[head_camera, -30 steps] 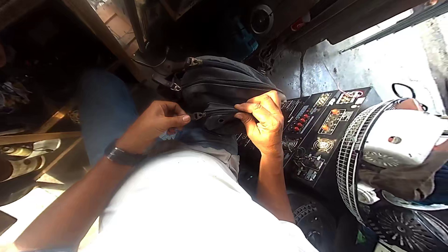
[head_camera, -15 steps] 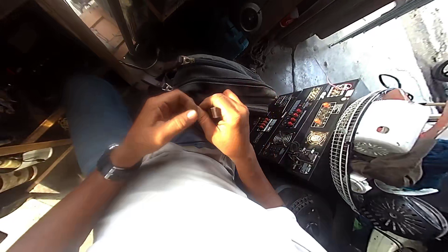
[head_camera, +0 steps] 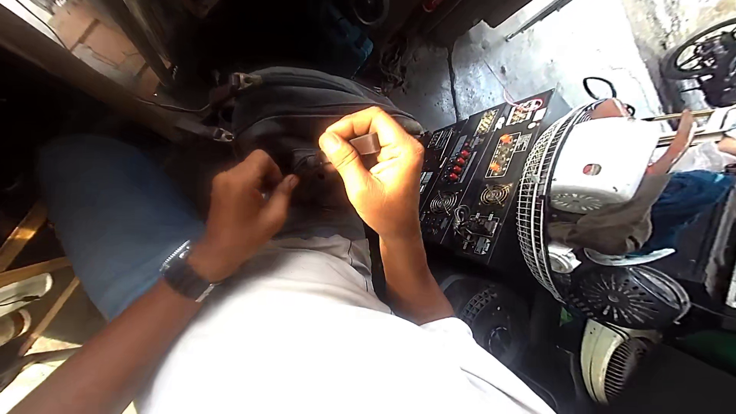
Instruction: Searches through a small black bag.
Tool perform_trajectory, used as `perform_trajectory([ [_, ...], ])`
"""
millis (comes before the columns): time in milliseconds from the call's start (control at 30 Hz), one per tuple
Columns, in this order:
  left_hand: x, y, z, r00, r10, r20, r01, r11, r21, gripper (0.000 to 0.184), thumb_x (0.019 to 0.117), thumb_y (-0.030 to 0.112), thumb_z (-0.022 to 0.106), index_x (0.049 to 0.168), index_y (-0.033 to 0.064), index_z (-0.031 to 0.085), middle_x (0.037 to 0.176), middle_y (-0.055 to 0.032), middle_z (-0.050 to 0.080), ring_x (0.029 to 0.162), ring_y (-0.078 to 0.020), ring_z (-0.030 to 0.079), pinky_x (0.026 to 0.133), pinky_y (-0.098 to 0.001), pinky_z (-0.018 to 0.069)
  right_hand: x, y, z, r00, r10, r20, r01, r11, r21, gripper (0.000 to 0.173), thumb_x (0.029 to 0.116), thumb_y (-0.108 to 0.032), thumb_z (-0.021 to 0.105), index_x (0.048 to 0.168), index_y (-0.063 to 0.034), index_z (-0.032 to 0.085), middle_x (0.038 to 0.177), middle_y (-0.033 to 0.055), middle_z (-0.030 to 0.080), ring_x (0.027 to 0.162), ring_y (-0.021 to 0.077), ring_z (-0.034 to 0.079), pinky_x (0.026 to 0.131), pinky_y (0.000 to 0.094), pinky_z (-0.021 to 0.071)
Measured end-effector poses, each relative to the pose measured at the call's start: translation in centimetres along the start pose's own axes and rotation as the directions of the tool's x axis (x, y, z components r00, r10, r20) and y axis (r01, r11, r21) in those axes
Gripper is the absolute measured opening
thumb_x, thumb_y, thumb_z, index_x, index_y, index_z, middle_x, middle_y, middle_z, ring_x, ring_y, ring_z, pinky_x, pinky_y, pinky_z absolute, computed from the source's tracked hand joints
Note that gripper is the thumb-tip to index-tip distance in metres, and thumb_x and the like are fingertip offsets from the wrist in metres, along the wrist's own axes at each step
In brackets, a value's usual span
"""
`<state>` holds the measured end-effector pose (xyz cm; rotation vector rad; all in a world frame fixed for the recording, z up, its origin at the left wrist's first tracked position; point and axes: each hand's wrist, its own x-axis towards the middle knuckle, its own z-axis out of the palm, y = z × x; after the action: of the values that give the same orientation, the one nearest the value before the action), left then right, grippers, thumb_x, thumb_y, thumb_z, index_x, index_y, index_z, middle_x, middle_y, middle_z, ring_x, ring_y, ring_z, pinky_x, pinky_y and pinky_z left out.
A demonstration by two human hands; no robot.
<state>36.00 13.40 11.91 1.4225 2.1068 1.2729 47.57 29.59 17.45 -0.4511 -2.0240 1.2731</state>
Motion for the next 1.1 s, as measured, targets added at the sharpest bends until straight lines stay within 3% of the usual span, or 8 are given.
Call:
perform_trajectory([
  [133,0.9,1.0,0.9,0.999,0.044,0.019,-0.045,0.999,0.020,0.030,0.0972,0.025,0.068,0.114,0.0006,0.062,0.101,-0.0116,0.067,0.090,-0.0187,0.068,0.083,-0.0381,0.0578,0.3,-1.0,0.2,1.000,-0.014,0.024,0.015,0.999,-0.050,0.005,0.0925,0.002,0.068,0.097,0.0035,0.069,0.087,0.0090,0.069,0.073,0.0120,0.067,0.062,0.0270,0.0598],
  [500,-0.2,-1.7,-1.1,0.987,0.105,0.125,-0.110,0.993,0.036,0.017,0.0996,0.018,0.063,0.101,0.0020,0.067,0.096,-0.0114,0.067,0.092,-0.0225,0.065,0.087,-0.0440,0.0526,-0.8,4.2,-8.6,0.978,0.206,0.021,-0.206,0.979,0.001,0.010,0.0957,-0.003,0.066,0.104,0.0019,0.066,0.094,0.0072,0.071,0.073,0.0166,0.071,0.063,0.0349,0.0649],
  [633,-0.3,-2.8,-1.7,0.980,0.099,0.172,-0.102,0.995,0.004,0.015,0.0972,0.019,0.066,0.096,0.0047,0.069,0.098,-0.0104,0.064,0.095,-0.0242,0.061,0.087,-0.0451,0.0500,-2.4,6.9,-14.1,0.946,0.277,-0.171,-0.314,0.913,-0.259,0.009,0.0935,-0.006,0.070,0.101,-0.0026,0.065,0.084,0.0036,0.070,0.069,0.0131,0.070,0.064,0.0312,0.0627],
  [733,0.0,-2.0,-1.7,0.972,0.132,0.193,-0.141,0.989,0.033,0.019,0.0964,0.026,0.064,0.094,0.0084,0.071,0.104,-0.0107,0.064,0.103,-0.0271,0.061,0.092,-0.0481,0.0493,-3.3,6.8,-13.4,0.962,0.131,-0.239,-0.263,0.677,-0.688,0.016,0.0856,-0.007,0.073,0.102,-0.0064,0.073,0.102,0.0080,0.069,0.101,0.0219,0.063,0.089,0.0398,0.0503],
  [800,0.4,-0.9,-1.8,0.958,0.195,0.208,-0.213,0.975,0.068,0.019,0.0963,0.024,0.063,0.093,0.0075,0.072,0.107,-0.0126,0.065,0.107,-0.0295,0.061,0.093,-0.0475,0.0510,-3.4,4.9,-11.4,0.995,-0.038,-0.089,-0.039,0.690,-0.722,0.011,0.0898,-0.009,0.071,0.101,-0.0066,0.074,0.110,0.0086,0.070,0.115,0.0270,0.061,0.099,0.0440,0.0486],
  [900,0.8,0.8,-1.4,0.915,0.309,0.260,-0.336,0.939,0.066,0.015,0.0946,0.012,0.058,0.095,0.0058,0.072,0.115,-0.0113,0.068,0.111,-0.0258,0.064,0.092,-0.0421,0.0560,-2.9,2.5,-7.7,0.972,-0.086,0.217,0.188,0.841,-0.508,0.013,0.0903,-0.003,0.066,0.096,-0.0037,0.078,0.103,0.0083,0.074,0.107,0.0237,0.066,0.094,0.0411,0.0546],
  [1000,0.8,1.1,-0.4,0.872,0.354,0.339,-0.381,0.924,0.014,0.021,0.0894,0.005,0.056,0.102,0.0076,0.072,0.115,-0.0069,0.071,0.104,-0.0213,0.068,0.083,-0.0403,0.0587,-2.3,2.0,-5.9,0.901,0.144,0.410,0.145,0.789,-0.596,0.020,0.0916,-0.002,0.061,0.102,-0.0083,0.077,0.107,0.0056,0.070,0.095,0.0172,0.068,0.079,0.0361,0.0588],
  [1100,0.6,0.7,-0.1,0.855,0.302,0.422,-0.343,0.939,0.024,0.016,0.0909,0.013,0.059,0.104,0.0139,0.068,0.091,0.0011,0.069,0.082,-0.0146,0.068,0.069,-0.0383,0.0581,-1.9,1.2,-4.9,0.797,0.430,0.425,0.093,0.608,-0.788,0.013,0.0921,-0.008,0.067,0.102,-0.0109,0.076,0.103,0.0103,0.070,0.085,0.0288,0.070,0.069,0.0524,0.0586],
])
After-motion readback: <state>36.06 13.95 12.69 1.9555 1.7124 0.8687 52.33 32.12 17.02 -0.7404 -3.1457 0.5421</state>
